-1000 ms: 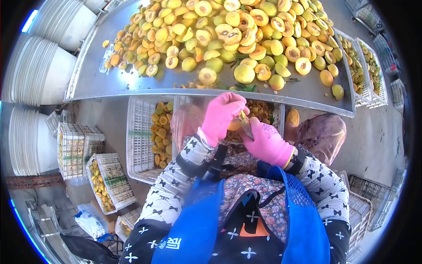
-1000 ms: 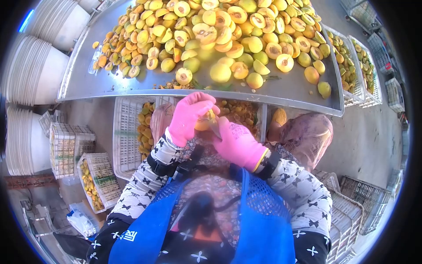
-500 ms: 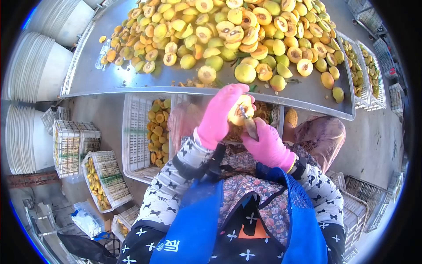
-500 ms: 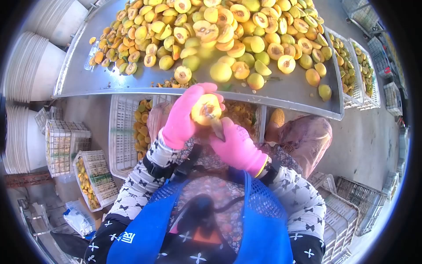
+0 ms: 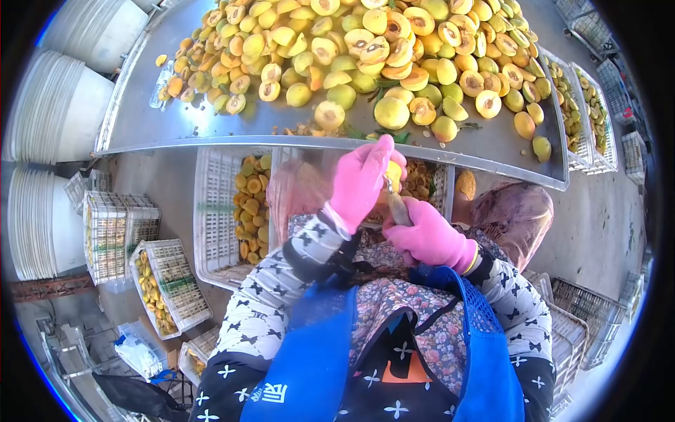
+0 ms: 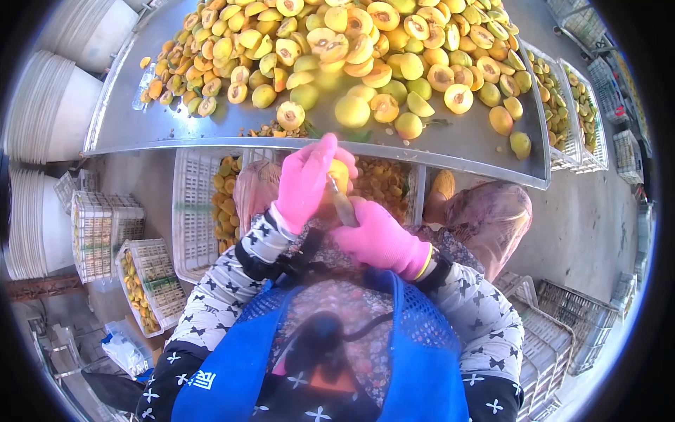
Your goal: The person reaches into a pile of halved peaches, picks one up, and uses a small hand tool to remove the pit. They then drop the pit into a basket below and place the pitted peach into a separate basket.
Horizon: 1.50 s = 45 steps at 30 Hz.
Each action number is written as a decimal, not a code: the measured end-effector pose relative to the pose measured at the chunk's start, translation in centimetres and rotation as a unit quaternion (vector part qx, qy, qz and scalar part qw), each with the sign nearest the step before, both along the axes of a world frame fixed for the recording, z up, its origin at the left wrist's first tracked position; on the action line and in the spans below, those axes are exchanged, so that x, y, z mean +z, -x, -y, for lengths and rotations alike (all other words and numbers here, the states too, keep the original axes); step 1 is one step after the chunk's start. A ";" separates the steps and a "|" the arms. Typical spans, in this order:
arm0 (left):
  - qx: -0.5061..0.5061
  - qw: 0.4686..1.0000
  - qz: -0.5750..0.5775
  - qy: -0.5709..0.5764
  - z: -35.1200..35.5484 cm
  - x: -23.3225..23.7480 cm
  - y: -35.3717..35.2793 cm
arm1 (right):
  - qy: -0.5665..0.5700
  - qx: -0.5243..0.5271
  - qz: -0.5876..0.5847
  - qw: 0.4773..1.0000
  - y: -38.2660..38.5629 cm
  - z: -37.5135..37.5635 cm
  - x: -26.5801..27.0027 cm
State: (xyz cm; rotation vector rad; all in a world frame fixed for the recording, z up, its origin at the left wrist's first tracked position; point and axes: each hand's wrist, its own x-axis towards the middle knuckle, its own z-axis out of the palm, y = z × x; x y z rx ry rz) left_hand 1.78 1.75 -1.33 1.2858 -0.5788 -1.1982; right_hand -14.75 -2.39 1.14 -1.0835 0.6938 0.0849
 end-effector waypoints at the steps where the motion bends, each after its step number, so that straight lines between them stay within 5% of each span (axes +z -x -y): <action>1: 0.049 0.998 0.038 0.020 0.4 -0.2 0.8 | 0.001 -0.021 0.009 1.000 -0.3 -0.1 0.1; 3: 0.124 0.990 0.041 0.045 1.0 0.1 1.8 | 0.001 -0.064 0.026 0.998 -0.7 -0.7 0.1; 8: -0.015 0.999 -0.016 -0.047 1.3 -0.4 0.1 | 0.413 -0.022 0.132 0.901 0.1 -0.8 -9.5; 10: -0.013 0.998 -0.042 -0.047 1.5 -0.3 0.0 | 0.309 -0.013 0.096 0.946 0.2 -0.1 -8.8; 12: 0.022 0.996 -0.072 -0.038 1.1 0.8 0.4 | -0.029 0.008 -0.015 0.999 -0.4 0.9 -0.2; 15: 0.115 0.992 0.053 0.027 1.2 -1.4 1.2 | -0.002 -0.032 -0.004 0.999 -0.8 0.1 -0.9; 16: 0.121 0.990 0.057 0.041 1.1 -1.8 1.2 | 0.163 -0.045 0.038 0.985 -0.7 -0.4 -2.8; 18: 0.136 0.986 0.066 0.073 1.4 -2.2 1.0 | 0.477 -0.065 0.118 0.869 -0.9 -1.2 -7.2; 20: 0.095 0.994 -0.054 0.004 0.9 -1.4 0.9 | 0.166 -0.031 0.031 0.985 -0.8 -0.2 -3.3; 21: 0.075 0.990 -0.112 -0.029 0.8 -0.8 0.7 | 0.002 -0.012 -0.012 1.000 -0.9 0.4 -1.6; 24: 0.027 0.993 -0.110 -0.030 0.8 -0.5 0.4 | -0.028 0.020 0.008 0.999 -0.4 1.1 -0.8; 28: 0.119 0.991 0.061 0.027 0.9 -2.5 1.1 | 0.013 0.021 -0.004 1.000 -1.0 0.6 -0.9; 31: 0.072 0.997 -0.008 0.004 0.5 -1.8 0.3 | -0.027 -0.003 0.020 0.999 -0.8 0.3 -0.9; 34: 0.020 0.972 -0.232 0.030 0.4 -0.3 -0.1 | -0.071 -0.009 0.048 0.996 -0.3 0.6 -1.8; 37: 0.071 0.986 -0.151 -0.007 -0.3 -0.5 0.8 | 0.021 -0.042 0.001 0.999 -0.8 -0.9 -2.4; 38: 0.094 0.989 -0.112 -0.001 -0.2 -0.7 1.2 | 0.203 -0.053 0.026 0.977 -0.9 -1.6 -3.6; 40: 0.103 0.992 -0.070 0.018 -0.1 -0.9 1.5 | 0.542 -0.073 0.070 0.834 -1.3 -2.6 -5.7; 41: 0.097 0.992 -0.077 0.016 -0.1 -0.4 1.4 | 0.504 -0.051 0.070 0.860 -1.1 -2.3 -5.5; 43: 0.061 0.994 -0.086 0.014 0.0 -0.2 1.0 | 0.189 -0.027 0.026 0.981 -0.4 -1.1 -3.1; 44: 0.033 0.995 -0.089 0.014 -0.1 -0.2 0.7 | 0.021 -0.013 0.002 1.000 -0.2 -0.6 -1.7; 45: 0.005 0.996 -0.092 0.013 -0.1 -0.2 0.5 | -0.009 0.000 -0.001 1.000 -0.2 -0.3 -0.7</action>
